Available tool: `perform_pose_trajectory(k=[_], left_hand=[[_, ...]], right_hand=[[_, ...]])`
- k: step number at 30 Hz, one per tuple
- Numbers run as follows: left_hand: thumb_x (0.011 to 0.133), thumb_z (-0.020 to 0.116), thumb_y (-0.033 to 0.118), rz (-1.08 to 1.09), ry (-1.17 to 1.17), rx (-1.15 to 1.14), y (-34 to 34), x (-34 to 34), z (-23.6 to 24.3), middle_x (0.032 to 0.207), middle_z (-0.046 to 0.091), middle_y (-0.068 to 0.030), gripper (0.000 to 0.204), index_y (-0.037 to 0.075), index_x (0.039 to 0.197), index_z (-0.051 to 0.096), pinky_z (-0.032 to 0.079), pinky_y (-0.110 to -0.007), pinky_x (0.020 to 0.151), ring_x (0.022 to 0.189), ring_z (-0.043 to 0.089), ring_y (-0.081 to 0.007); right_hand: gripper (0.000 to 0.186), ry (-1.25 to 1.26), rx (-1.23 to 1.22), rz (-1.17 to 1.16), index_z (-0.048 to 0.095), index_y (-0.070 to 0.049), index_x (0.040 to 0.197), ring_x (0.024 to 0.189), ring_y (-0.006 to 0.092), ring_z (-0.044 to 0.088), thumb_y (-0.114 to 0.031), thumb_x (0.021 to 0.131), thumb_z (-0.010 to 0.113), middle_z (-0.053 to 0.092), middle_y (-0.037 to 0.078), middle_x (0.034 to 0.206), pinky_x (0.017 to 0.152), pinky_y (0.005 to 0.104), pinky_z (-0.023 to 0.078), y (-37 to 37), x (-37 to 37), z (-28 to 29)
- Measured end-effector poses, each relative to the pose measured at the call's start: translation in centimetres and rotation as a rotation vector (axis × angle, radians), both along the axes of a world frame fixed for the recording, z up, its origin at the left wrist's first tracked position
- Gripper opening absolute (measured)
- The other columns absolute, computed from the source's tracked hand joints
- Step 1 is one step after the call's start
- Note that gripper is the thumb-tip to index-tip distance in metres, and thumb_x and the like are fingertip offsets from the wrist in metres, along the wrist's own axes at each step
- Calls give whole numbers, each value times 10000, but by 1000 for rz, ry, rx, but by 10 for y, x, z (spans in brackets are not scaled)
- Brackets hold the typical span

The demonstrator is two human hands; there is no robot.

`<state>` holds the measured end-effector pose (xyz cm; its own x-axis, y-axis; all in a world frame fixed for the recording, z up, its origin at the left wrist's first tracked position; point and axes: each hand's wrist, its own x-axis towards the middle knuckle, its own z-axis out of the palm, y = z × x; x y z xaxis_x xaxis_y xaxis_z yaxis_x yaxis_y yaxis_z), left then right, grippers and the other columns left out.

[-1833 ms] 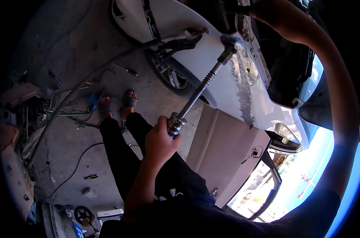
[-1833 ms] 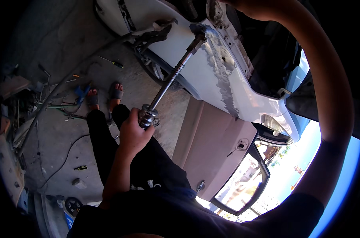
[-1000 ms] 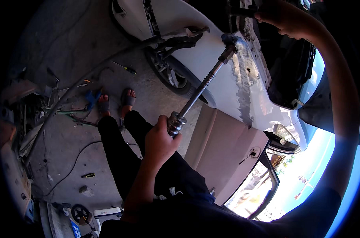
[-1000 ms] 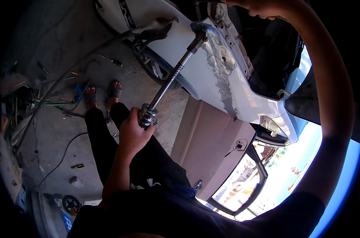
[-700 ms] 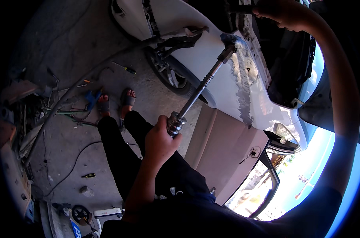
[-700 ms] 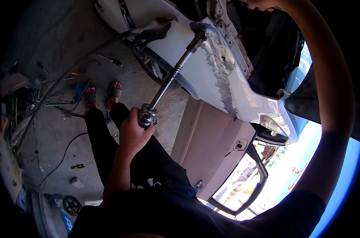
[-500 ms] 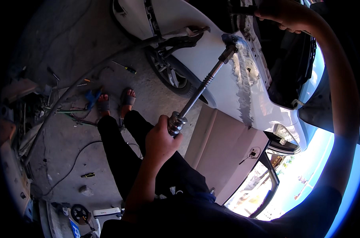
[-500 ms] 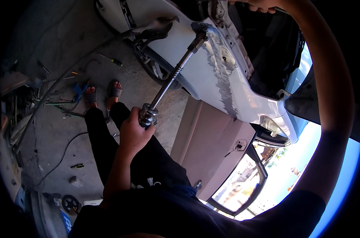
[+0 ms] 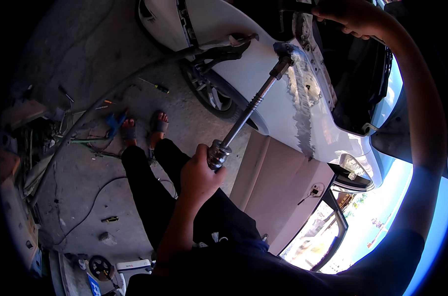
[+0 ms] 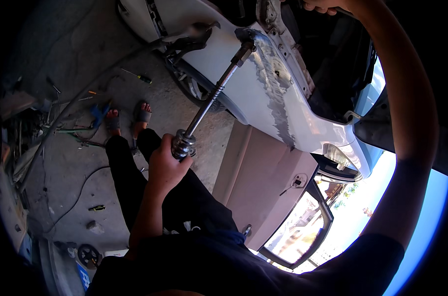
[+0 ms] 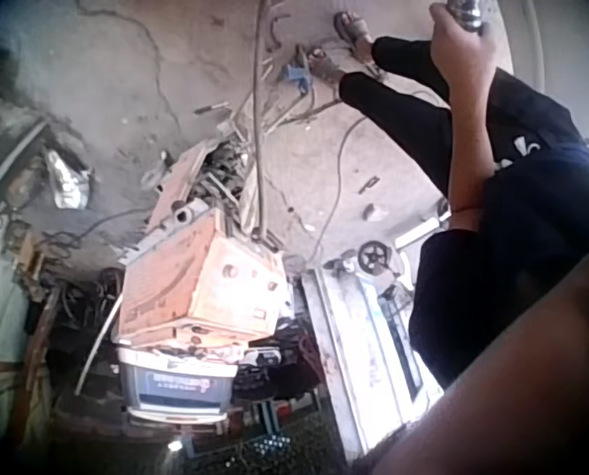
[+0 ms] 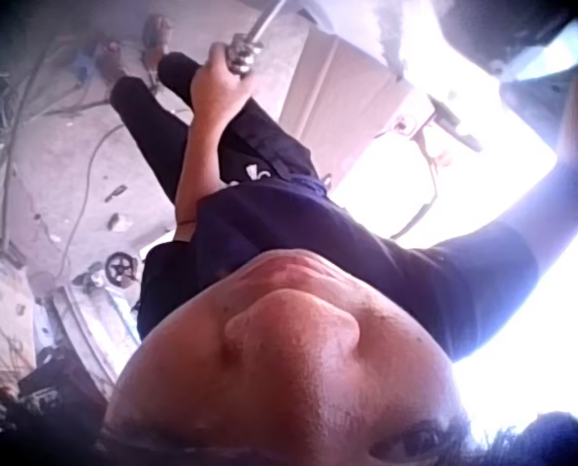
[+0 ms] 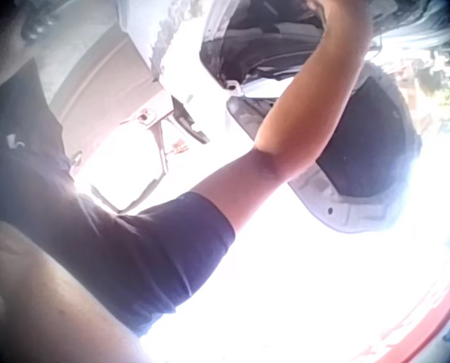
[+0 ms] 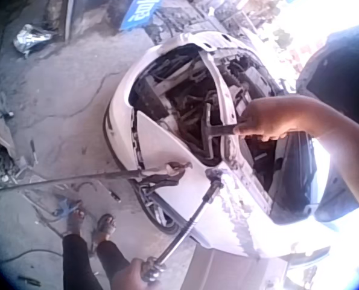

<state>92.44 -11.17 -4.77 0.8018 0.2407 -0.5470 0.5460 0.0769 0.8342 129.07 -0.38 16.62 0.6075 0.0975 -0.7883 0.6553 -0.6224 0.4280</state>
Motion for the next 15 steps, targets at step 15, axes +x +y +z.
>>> perform_pose_trajectory(k=[15], left_hand=[[730, 726, 131, -82, 0, -64, -4, 9, 7, 764, 643, -114, 334, 52, 936, 475, 511, -405, 633, 714, 673, -315]], right_hand=[[380, -73, -40, -89, 645, -31, 972, 449, 128, 490, -396, 968, 537, 511, 29, 576, 396, 281, 389, -29, 15, 16]])
